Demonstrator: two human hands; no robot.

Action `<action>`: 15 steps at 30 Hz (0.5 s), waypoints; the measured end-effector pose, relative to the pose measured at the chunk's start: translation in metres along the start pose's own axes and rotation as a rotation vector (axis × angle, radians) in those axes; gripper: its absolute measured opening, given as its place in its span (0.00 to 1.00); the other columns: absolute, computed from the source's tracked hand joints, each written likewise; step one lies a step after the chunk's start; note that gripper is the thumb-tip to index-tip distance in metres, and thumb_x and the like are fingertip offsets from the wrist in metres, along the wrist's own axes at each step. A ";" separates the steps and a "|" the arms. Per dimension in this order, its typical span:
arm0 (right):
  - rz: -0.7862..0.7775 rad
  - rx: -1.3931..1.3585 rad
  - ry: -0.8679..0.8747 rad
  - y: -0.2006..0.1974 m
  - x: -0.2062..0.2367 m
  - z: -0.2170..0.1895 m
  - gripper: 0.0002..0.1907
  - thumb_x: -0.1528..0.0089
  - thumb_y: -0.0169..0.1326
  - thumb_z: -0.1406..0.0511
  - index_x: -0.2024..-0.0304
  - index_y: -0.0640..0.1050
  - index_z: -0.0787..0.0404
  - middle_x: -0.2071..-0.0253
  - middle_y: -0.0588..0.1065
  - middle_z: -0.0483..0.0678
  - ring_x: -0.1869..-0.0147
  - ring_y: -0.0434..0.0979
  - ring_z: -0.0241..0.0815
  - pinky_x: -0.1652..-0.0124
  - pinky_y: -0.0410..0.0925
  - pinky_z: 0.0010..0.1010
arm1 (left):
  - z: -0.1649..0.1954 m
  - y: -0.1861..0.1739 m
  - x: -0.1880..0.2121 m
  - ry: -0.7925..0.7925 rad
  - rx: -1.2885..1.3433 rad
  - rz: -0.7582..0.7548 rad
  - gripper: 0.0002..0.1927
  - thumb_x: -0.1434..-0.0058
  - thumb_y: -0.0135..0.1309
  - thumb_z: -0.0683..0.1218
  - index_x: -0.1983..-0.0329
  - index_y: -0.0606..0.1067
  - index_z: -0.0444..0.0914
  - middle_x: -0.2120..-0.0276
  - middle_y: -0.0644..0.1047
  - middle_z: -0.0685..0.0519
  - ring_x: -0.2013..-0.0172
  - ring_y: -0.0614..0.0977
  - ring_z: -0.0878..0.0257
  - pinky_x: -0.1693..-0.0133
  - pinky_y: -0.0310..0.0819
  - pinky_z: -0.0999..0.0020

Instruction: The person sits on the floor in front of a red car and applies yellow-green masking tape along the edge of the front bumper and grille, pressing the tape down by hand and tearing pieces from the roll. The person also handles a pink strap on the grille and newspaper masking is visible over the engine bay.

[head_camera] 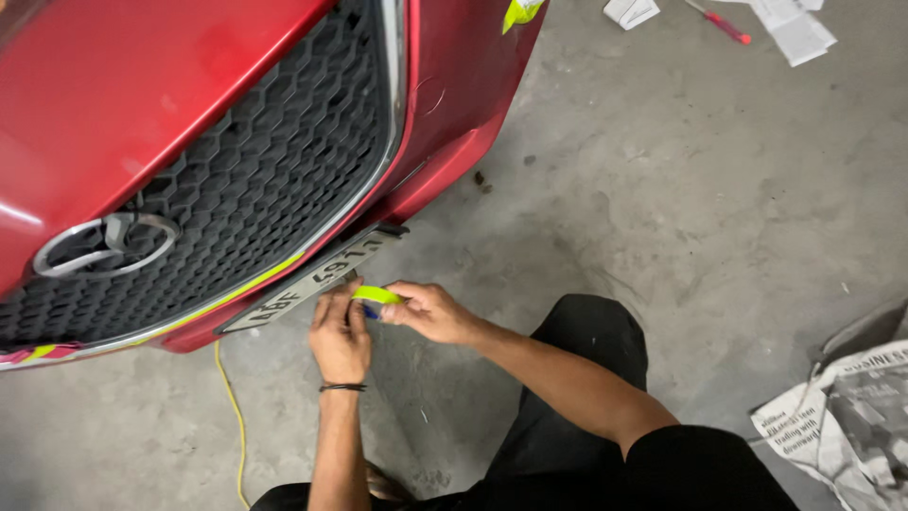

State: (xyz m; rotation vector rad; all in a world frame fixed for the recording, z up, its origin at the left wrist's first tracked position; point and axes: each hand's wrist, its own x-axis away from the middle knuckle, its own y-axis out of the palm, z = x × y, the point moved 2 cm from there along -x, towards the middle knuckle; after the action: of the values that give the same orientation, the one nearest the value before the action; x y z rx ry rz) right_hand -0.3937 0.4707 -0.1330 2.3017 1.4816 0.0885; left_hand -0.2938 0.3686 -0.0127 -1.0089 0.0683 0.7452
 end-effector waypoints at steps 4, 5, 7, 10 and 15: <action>-0.039 -0.011 -0.108 -0.004 0.004 -0.026 0.16 0.31 0.54 0.67 0.41 0.74 0.67 0.50 0.78 0.47 0.45 0.78 0.35 0.47 0.73 0.29 | 0.035 -0.014 -0.021 0.068 -0.188 -0.033 0.15 0.35 0.53 0.36 0.47 0.80 0.39 0.56 0.80 0.44 0.56 0.82 0.46 0.53 0.77 0.57; -0.046 -0.020 -0.142 -0.004 0.003 -0.036 0.15 0.30 0.54 0.66 0.42 0.74 0.66 0.49 0.77 0.47 0.43 0.78 0.37 0.45 0.72 0.30 | 0.045 -0.022 -0.026 0.092 -0.229 -0.042 0.14 0.35 0.55 0.37 0.47 0.80 0.39 0.56 0.80 0.45 0.57 0.83 0.46 0.54 0.77 0.57; -0.048 0.049 -0.202 -0.004 0.000 -0.056 0.13 0.30 0.54 0.66 0.45 0.75 0.65 0.48 0.78 0.48 0.42 0.79 0.39 0.44 0.72 0.32 | 0.065 -0.036 -0.035 0.124 -0.315 -0.045 0.13 0.37 0.57 0.38 0.49 0.80 0.39 0.56 0.81 0.45 0.57 0.82 0.46 0.54 0.76 0.56; 0.010 0.216 -0.324 -0.002 -0.001 -0.092 0.10 0.31 0.56 0.67 0.48 0.77 0.63 0.49 0.78 0.50 0.43 0.79 0.44 0.43 0.71 0.35 | 0.089 -0.054 -0.048 0.187 -0.388 -0.050 0.14 0.38 0.59 0.39 0.49 0.80 0.39 0.56 0.81 0.44 0.56 0.81 0.46 0.54 0.76 0.55; 0.060 0.434 -0.573 -0.022 -0.012 -0.156 0.07 0.32 0.57 0.68 0.52 0.77 0.61 0.49 0.77 0.49 0.41 0.77 0.47 0.39 0.69 0.37 | 0.111 -0.046 -0.081 0.276 -0.195 0.046 0.14 0.35 0.55 0.36 0.46 0.78 0.37 0.51 0.80 0.44 0.51 0.81 0.47 0.47 0.77 0.56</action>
State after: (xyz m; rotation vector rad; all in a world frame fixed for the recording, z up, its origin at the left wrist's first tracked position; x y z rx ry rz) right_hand -0.4587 0.5139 0.0040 2.3923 1.2077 -0.8794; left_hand -0.3582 0.3981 0.1135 -1.2962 0.2628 0.6591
